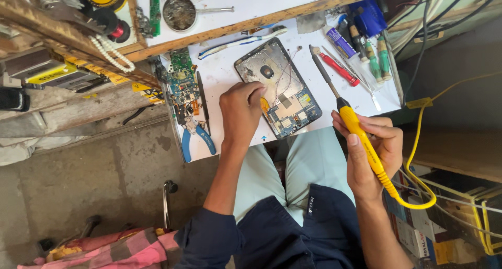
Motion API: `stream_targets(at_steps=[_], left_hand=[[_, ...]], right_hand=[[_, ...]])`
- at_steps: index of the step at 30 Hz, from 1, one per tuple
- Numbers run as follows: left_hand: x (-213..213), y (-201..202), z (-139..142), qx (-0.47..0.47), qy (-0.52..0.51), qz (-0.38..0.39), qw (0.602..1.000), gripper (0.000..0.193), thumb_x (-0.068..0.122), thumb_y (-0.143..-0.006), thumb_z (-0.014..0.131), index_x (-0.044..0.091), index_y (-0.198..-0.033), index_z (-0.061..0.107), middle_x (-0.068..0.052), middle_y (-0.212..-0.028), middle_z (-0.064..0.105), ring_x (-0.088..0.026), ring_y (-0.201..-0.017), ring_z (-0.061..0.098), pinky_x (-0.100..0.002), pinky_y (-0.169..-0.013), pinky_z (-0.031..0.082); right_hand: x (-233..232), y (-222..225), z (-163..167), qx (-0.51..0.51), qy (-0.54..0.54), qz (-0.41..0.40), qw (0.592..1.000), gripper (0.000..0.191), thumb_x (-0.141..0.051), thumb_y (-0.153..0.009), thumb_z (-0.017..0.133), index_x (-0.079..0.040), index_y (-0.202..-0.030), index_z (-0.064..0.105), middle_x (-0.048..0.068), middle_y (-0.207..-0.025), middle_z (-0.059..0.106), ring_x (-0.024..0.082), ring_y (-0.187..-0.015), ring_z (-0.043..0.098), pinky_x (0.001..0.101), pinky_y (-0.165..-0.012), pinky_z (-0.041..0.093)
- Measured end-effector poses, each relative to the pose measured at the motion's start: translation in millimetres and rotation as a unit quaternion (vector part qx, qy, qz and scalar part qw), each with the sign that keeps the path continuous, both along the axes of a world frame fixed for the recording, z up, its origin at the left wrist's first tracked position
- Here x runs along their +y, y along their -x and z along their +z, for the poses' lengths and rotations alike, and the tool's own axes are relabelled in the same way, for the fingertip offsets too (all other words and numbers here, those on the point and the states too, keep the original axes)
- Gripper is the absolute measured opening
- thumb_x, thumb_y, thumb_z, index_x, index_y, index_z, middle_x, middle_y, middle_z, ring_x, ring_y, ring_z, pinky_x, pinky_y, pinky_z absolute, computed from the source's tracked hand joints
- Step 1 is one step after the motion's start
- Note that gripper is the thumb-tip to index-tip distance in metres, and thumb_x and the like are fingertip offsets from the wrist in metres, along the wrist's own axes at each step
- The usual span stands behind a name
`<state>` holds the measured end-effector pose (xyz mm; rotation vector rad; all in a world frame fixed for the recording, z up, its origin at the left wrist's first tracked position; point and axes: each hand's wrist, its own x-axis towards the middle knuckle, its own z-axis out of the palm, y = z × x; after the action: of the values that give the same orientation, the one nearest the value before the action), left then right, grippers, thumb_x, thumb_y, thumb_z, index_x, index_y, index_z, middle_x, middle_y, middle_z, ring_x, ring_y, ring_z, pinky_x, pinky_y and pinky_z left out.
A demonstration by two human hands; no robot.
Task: The person sits at a repair bench and uses a soldering iron to work on the exposed motherboard of a disassembled phone, touching components on the board while steadying it with the other hand. They reposition the phone and continue soldering different spots on the board.
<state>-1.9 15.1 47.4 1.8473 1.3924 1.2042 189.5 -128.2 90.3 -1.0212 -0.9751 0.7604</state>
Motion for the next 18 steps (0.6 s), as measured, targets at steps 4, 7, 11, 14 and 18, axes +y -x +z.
stream_targets(at_steps=[4,7,11,14,18], left_hand=[[-2,3,-3,-0.005,-0.004,-0.008,1.000,0.016,-0.003,-0.089,0.073,0.000,-0.105,0.074,-0.017,-0.095,0.075,-0.031,-0.085,0.074,-0.037,-0.076,0.058],[-5,4,-2,-0.013,0.014,-0.005,1.000,0.018,-0.005,-0.090,0.071,-0.001,-0.107,0.074,-0.016,-0.096,0.075,-0.029,-0.083,0.075,-0.035,-0.074,0.058],[-9,1,1,-0.010,0.049,0.018,0.999,0.018,-0.004,-0.087,0.073,0.000,-0.105,0.074,-0.015,-0.094,0.075,-0.025,-0.074,0.073,-0.033,-0.066,0.056],[-11,0,1,-0.001,0.039,0.025,0.999,0.019,-0.004,-0.086,0.075,0.000,-0.104,0.074,-0.014,-0.093,0.074,-0.025,-0.072,0.072,-0.033,-0.065,0.055],[-12,0,-1,0.019,0.032,0.024,0.999,0.019,-0.004,-0.084,0.075,0.000,-0.103,0.074,-0.015,-0.090,0.073,-0.027,-0.069,0.069,-0.036,-0.065,0.054]], right_hand=[[-1,-2,1,-0.003,0.000,-0.004,1.000,0.023,0.000,-0.111,0.061,0.001,-0.126,0.044,0.014,-0.128,0.051,0.039,-0.125,0.067,0.0502,-0.113,0.057],[-1,-2,2,-0.003,-0.002,-0.003,1.000,0.023,0.000,-0.111,0.061,0.001,-0.126,0.044,0.014,-0.128,0.051,0.039,-0.125,0.066,0.0503,-0.113,0.057],[-2,-2,2,-0.002,-0.002,-0.005,1.000,0.022,-0.001,-0.111,0.061,0.001,-0.126,0.044,0.014,-0.128,0.051,0.038,-0.125,0.067,0.0504,-0.113,0.057],[0,-2,2,0.002,-0.003,-0.001,1.000,0.023,-0.001,-0.111,0.061,0.000,-0.126,0.044,0.014,-0.129,0.052,0.038,-0.125,0.067,0.0510,-0.114,0.057],[0,-2,2,0.006,-0.006,0.005,1.000,0.023,-0.001,-0.111,0.062,0.000,-0.126,0.045,0.015,-0.127,0.054,0.038,-0.123,0.067,0.0503,-0.113,0.058]])
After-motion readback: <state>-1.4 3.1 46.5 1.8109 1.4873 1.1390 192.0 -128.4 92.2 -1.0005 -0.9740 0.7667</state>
